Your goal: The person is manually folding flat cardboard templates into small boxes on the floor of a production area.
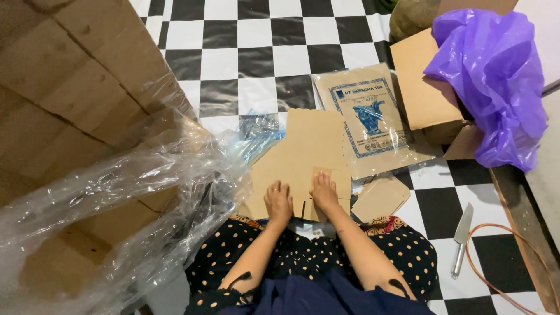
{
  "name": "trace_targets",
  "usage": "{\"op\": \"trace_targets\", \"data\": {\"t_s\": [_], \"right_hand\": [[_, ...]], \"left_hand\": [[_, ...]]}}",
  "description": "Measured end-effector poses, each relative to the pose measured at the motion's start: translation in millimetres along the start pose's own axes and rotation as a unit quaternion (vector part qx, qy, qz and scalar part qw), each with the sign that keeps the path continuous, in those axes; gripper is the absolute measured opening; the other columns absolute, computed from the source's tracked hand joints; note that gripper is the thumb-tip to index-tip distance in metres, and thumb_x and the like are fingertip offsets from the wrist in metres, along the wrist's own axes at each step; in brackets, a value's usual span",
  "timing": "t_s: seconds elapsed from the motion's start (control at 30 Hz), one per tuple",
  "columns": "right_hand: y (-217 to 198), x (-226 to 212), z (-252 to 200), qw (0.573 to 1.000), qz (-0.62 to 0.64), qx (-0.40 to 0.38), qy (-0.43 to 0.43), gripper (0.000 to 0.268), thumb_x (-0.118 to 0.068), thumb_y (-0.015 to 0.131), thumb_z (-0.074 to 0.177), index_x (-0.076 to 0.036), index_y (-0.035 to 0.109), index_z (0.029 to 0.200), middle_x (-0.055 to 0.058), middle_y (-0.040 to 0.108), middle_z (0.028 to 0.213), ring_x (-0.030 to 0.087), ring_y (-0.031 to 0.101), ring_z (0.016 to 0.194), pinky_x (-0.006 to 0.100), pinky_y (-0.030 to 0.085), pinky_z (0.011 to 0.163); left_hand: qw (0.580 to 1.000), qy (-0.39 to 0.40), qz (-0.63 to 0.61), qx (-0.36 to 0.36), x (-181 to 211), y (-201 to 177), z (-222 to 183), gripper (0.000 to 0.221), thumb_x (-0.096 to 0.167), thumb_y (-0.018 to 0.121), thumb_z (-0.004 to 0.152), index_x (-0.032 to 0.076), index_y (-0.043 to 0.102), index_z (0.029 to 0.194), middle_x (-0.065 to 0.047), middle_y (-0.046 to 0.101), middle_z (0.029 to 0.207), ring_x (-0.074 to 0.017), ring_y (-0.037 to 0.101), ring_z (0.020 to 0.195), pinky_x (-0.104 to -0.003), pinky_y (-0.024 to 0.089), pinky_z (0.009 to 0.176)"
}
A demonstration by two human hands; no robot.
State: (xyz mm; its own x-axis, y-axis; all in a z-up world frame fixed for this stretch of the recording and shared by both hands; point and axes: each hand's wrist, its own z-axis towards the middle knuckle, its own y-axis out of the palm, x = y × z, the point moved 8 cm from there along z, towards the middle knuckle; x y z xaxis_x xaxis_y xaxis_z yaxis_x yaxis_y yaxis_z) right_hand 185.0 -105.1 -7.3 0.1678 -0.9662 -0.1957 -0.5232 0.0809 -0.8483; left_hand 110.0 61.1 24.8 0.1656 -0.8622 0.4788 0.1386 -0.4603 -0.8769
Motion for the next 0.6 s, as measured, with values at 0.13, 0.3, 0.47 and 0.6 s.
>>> {"op": "trace_targets", "data": {"t_s": [0.13, 0.3, 0.47, 0.6], "right_hand": [[-14.9, -15.1, -34.3, 0.999, 0.021, 0.033, -0.011, 0.076, -0.03, 0.053, 0.103, -0.004, 0.015, 0.164, 0.021, 0.006, 0.171, 0.039, 0.002, 0.158, 0.061, 0.008, 0.123], [-44.4, -34.3, -81.7, 0.998, 0.046, 0.051, -0.004, 0.069, -0.036, 0.039, 0.109, -0.01, 0.007, 0.165, 0.012, -0.002, 0.173, 0.033, -0.003, 0.158, 0.058, -0.001, 0.124], [-37.6, -29.9, -71.4, 0.998, 0.031, 0.053, -0.003, 0.068, -0.037, 0.034, 0.109, -0.011, 0.006, 0.165, 0.011, -0.003, 0.173, 0.031, -0.004, 0.158, 0.058, -0.002, 0.124], [-35.9, -28.8, -68.5, 0.998, 0.022, 0.054, -0.002, 0.068, -0.037, 0.033, 0.109, -0.011, 0.005, 0.165, 0.011, -0.004, 0.173, 0.031, -0.005, 0.158, 0.058, -0.001, 0.123]], "left_hand": [[0.992, -0.116, -0.038, -0.03, 0.1, -54.1, 16.9, 0.066, 0.023, 0.082, 0.081, 0.01, 0.057, 0.14, -0.013, 0.053, 0.139, -0.0343, 0.052, 0.126, -0.047, 0.048, 0.099], [0.973, -0.209, -0.028, -0.089, -23.3, -37.2, 28.4, 0.089, 0.031, 0.089, 0.074, 0.007, 0.045, 0.148, -0.012, 0.048, 0.133, -0.034, 0.048, 0.123, -0.047, 0.045, 0.099], [0.976, -0.201, -0.069, -0.052, -32.0, -45.3, 36.3, 0.073, 0.021, 0.088, 0.072, 0.012, 0.053, 0.135, -0.011, 0.053, 0.124, -0.0357, 0.053, 0.12, -0.048, 0.046, 0.098], [0.968, -0.141, -0.205, 0.021, -40.8, -14.0, 49.5, 0.043, -0.008, 0.07, 0.077, 0.006, 0.05, 0.112, -0.017, 0.06, 0.108, -0.0418, 0.065, 0.105, -0.051, 0.054, 0.091]]}}
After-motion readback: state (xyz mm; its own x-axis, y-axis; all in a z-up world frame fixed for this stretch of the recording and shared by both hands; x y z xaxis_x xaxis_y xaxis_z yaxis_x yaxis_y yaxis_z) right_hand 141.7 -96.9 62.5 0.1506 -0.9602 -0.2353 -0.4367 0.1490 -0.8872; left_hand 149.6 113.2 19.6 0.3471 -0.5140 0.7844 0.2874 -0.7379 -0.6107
